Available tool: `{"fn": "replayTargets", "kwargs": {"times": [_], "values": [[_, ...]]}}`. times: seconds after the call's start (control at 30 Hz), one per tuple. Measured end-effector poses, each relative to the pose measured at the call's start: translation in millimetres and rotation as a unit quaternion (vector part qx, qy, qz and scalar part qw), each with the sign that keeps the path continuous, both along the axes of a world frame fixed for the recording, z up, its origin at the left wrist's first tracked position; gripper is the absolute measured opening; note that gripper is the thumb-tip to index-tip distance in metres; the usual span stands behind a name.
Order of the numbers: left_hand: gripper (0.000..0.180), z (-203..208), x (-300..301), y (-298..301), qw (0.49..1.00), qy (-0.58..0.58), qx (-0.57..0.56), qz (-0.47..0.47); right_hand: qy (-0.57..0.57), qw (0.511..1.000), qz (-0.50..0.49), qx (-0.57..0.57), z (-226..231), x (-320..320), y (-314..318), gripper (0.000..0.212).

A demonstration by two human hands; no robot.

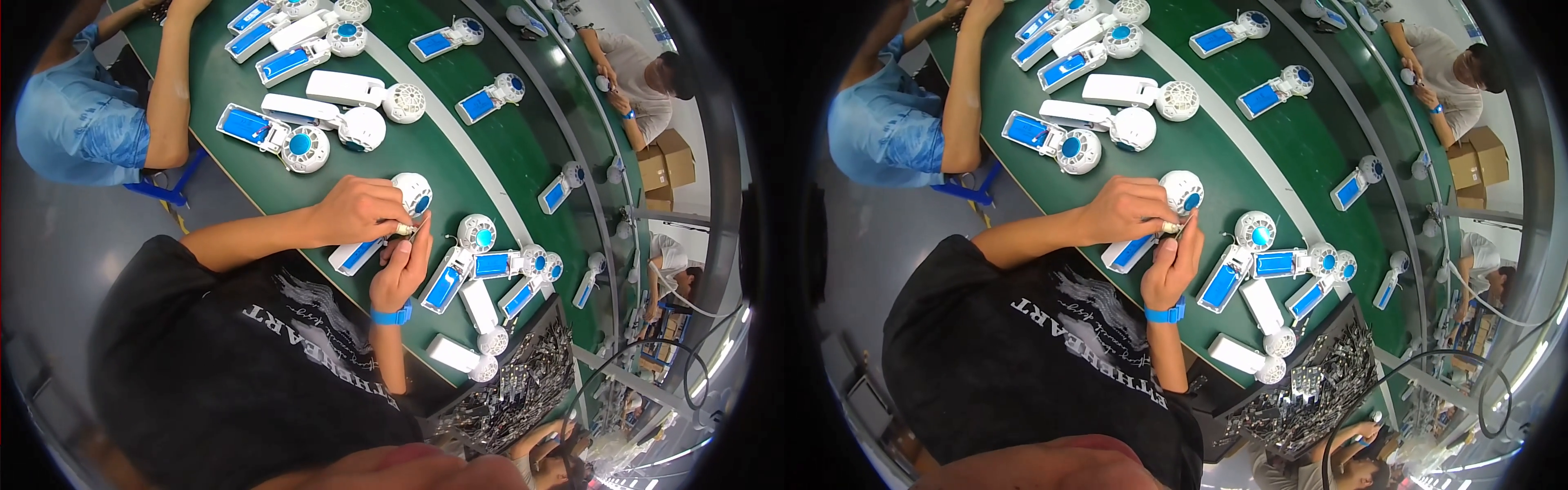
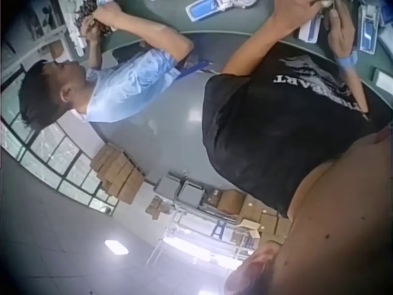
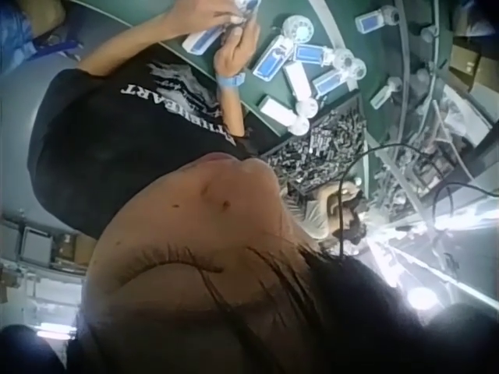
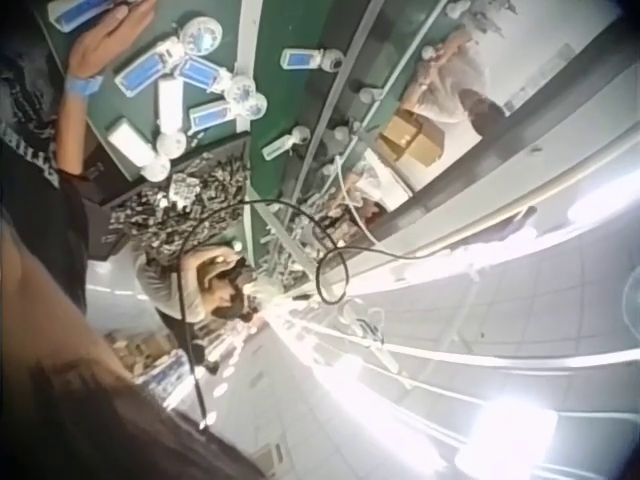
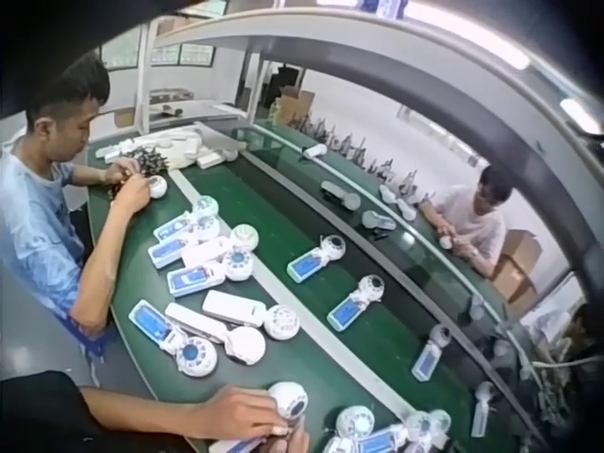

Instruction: Assembling plastic electronic housings using an electric screwdriver on a factory assembly line.

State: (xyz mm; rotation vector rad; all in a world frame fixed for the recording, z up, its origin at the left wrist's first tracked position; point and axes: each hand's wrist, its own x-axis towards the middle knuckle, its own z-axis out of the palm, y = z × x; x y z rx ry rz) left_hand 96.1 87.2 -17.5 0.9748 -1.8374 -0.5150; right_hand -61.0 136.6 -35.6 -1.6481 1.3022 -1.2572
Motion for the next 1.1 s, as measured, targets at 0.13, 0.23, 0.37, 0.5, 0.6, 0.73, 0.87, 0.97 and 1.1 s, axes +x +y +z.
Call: {"fn": "replayTargets", "kwargs": {"times": [0.13, 0.23, 0.37, 0.5, 0.6, 0.73, 0.87, 0.97, 1.1], "values": [[0.010, -0.1, 1.6, 2.3, 0.999, -0.029, -0.014, -0.001, 0.024, 1.000, 0.015, -0.006, -0.3, -2.1, 0.2, 0.049], [0.008, 4.5, 6.2, 2.4, 0.998, -0.054, -0.019, -0.010, 0.025, 0.999, 0.033, 0.003, -1.2, -4.3, 1.9, 0.048], [0.005, 15.6, 8.6, 3.3, 0.994, -0.105, -0.019, -0.033, 0.035, 0.997, 0.065, 0.024, 7.0, -15.2, 8.7, 0.048], [0.009, 25.8, 5.8, -5.6, 0.980, -0.180, -0.021, -0.078, 0.041, 0.993, 0.076, 0.079, 17.2, -24.7, 15.0, 0.050], [0.020, 29.4, -8.3, -22.5, 0.961, -0.236, -0.046, -0.137, -0.011, 0.988, 0.063, 0.141, 15.7, -35.4, 23.1, 0.055], [0.040, 27.3, -32.2, -79.2, 0.923, -0.300, -0.017, -0.239, -0.038, 0.988, 0.014, 0.146, -6.7, -43.7, 27.3, 0.065], [0.040, 43.2, -34.5, -131.4, 0.877, -0.380, 0.065, -0.288, -0.018, 0.999, 0.039, 0.003, -14.0, -54.3, 65.8, 0.077], [0.039, 66.1, -19.2, -205.6, 0.908, -0.348, 0.038, -0.229, 0.154, 0.979, -0.041, -0.125, -10.2, -91.0, 92.2, 0.069], [0.035, 65.9, 39.3, -368.7, 0.938, -0.112, 0.321, 0.068, 0.237, 0.953, -0.133, -0.133, -16.2, -96.7, 106.6, 0.054]]}}
